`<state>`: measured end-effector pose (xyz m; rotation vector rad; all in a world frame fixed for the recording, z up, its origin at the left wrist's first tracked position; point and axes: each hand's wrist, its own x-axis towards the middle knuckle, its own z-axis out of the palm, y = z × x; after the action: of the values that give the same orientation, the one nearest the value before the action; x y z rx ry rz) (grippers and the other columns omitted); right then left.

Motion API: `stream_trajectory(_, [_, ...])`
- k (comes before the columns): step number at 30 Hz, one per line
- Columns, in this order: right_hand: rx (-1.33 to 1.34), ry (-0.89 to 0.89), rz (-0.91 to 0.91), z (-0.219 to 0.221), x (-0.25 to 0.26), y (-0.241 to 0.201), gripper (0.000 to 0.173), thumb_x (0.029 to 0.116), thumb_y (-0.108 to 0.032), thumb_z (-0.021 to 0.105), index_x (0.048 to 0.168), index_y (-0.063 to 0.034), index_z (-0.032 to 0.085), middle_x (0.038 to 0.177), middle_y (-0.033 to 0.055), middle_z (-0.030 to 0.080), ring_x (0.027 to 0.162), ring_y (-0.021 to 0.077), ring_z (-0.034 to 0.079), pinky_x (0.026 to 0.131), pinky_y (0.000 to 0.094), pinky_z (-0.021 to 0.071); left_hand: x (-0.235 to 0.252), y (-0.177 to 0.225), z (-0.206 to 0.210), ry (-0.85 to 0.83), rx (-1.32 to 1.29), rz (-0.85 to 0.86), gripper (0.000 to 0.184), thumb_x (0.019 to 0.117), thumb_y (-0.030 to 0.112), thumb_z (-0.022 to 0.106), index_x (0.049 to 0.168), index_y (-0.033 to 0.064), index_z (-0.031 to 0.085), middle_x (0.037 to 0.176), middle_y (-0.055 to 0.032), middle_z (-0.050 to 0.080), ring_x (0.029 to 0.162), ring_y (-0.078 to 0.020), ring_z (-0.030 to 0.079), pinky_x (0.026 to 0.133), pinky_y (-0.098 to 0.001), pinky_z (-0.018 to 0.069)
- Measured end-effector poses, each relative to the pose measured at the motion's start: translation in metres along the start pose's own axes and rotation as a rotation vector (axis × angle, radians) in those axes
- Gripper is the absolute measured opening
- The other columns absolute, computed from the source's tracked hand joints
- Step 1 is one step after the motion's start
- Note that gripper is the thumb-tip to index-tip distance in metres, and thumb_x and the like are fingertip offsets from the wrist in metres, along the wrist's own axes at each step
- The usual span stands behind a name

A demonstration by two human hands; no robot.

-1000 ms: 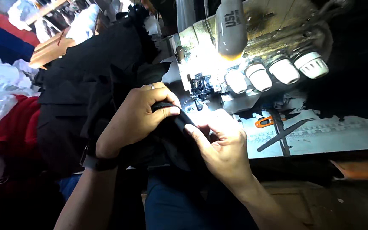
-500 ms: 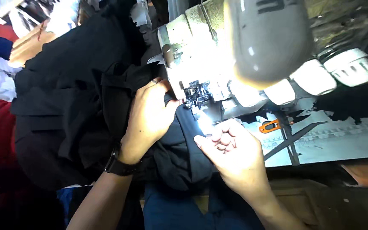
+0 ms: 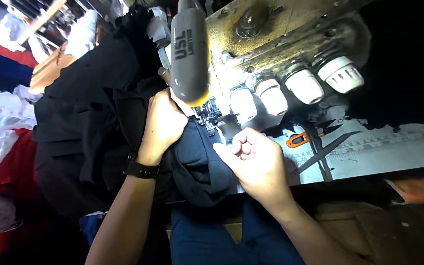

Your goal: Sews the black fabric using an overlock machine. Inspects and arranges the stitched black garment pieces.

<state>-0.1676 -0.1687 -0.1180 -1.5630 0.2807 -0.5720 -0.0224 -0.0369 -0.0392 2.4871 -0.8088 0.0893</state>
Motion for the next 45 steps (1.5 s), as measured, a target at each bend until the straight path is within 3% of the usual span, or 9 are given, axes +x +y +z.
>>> stream_trajectory(6, [-0.009, -0.006, 0.004, 0.000, -0.001, -0.003, 0.025, 0.0838, -0.016, 0.082, 0.077, -0.0162, 0.058, 0.058, -0.0081, 0.053, 0.046, -0.0007, 0.046, 0.043, 0.0144, 0.0396, 0.014, -0.006, 0.001, -0.017, 0.032, -0.033, 0.023, 0.0809, 0.017, 0.074, 0.102, 0.0096, 0.071, 0.092, -0.0008, 0.072, 0.090, -0.0081, 0.068, 0.082, -0.0355, 0.0545])
stream_trajectory(12, [-0.061, -0.049, 0.023, -0.003, -0.002, -0.009, 0.026, 0.0837, -0.016, 0.083, 0.078, -0.0153, 0.058, 0.057, -0.0072, 0.054, 0.044, 0.0012, 0.050, 0.042, 0.0173, 0.0454, 0.015, 0.003, 0.002, -0.015, 0.065, -0.103, 0.024, 0.0800, 0.011, 0.075, 0.104, 0.0060, 0.073, 0.096, -0.0110, 0.074, 0.094, -0.0243, 0.071, 0.084, -0.0510, 0.0545])
stream_trajectory(16, [0.094, -0.155, 0.173, -0.005, -0.012, -0.020, 0.027, 0.0836, -0.004, 0.083, 0.087, -0.0088, 0.057, 0.063, 0.0021, 0.064, 0.049, 0.0133, 0.065, 0.048, 0.0289, 0.0605, -0.051, 0.026, 0.001, 0.172, 0.223, 0.001, 0.035, 0.0952, 0.025, 0.069, 0.125, 0.0066, 0.066, 0.128, -0.0131, 0.064, 0.123, -0.0311, 0.060, 0.102, -0.0557, 0.0468])
stream_trajectory(21, [0.223, -0.264, 0.298, -0.017, -0.015, -0.021, 0.026, 0.0851, 0.007, 0.074, 0.092, -0.0062, 0.053, 0.071, 0.0062, 0.067, 0.056, 0.0158, 0.067, 0.054, 0.0313, 0.0618, -0.153, 0.053, 0.048, 0.142, 0.063, 0.078, 0.077, 0.0819, 0.041, 0.082, 0.149, 0.0160, 0.053, 0.154, -0.0113, 0.047, 0.136, -0.0302, 0.050, 0.099, -0.0494, 0.0521])
stream_trajectory(25, [0.256, -0.292, 0.302, -0.017, -0.017, -0.033, 0.026, 0.0895, 0.006, 0.072, 0.102, -0.0072, 0.053, 0.076, 0.0087, 0.070, 0.061, 0.0199, 0.073, 0.059, 0.0353, 0.0659, -0.148, 0.054, 0.041, 0.173, 0.077, 0.061, 0.038, 0.0931, 0.010, 0.065, 0.131, 0.0084, 0.067, 0.134, -0.0099, 0.063, 0.116, -0.0224, 0.064, 0.087, -0.0379, 0.0580])
stream_trajectory(29, [0.259, -0.133, 0.272, -0.023, -0.028, -0.022, 0.011, 0.1030, -0.007, 0.059, 0.111, -0.0089, 0.051, 0.087, 0.0092, 0.076, 0.070, 0.0194, 0.076, 0.065, 0.0315, 0.0652, -0.122, 0.046, -0.002, 0.153, -0.091, -0.002, 0.013, 0.0980, 0.022, 0.069, 0.103, 0.0130, 0.077, 0.095, 0.0013, 0.067, 0.087, -0.0060, 0.064, 0.074, -0.0230, 0.0540])
stream_trajectory(35, [0.291, -0.297, 0.292, 0.031, -0.058, -0.021, 0.031, 0.1042, -0.014, 0.055, 0.133, -0.0015, 0.058, 0.108, 0.0049, 0.071, 0.098, 0.0095, 0.071, 0.088, 0.0284, 0.0617, -0.091, 0.046, -0.027, 0.130, -0.080, -0.012, 0.012, 0.0971, 0.022, 0.067, 0.091, 0.0157, 0.075, 0.094, 0.0068, 0.067, 0.090, -0.0009, 0.063, 0.077, -0.0216, 0.0508])
stream_trajectory(41, [-0.044, -0.707, 0.012, 0.003, -0.042, 0.009, 0.024, 0.0886, -0.016, 0.071, 0.106, 0.0006, 0.071, 0.096, 0.0017, 0.073, 0.095, -0.0048, 0.064, 0.088, 0.0151, 0.0507, -0.116, 0.062, 0.004, -0.050, 0.233, 0.214, 0.018, 0.0964, 0.026, 0.063, 0.093, 0.0182, 0.079, 0.083, 0.0014, 0.061, 0.086, -0.0180, 0.058, 0.077, -0.0398, 0.0436])
stream_trajectory(45, [-0.310, -0.234, -0.279, -0.020, -0.020, 0.031, 0.005, 0.0842, -0.013, 0.071, 0.085, -0.0088, 0.073, 0.078, -0.0036, 0.068, 0.067, -0.0023, 0.061, 0.059, 0.0162, 0.0522, -0.127, 0.057, 0.013, -0.032, 0.214, 0.153, 0.017, 0.0949, 0.022, 0.063, 0.097, 0.0214, 0.080, 0.086, 0.0045, 0.063, 0.086, -0.0131, 0.060, 0.077, -0.0361, 0.0461])
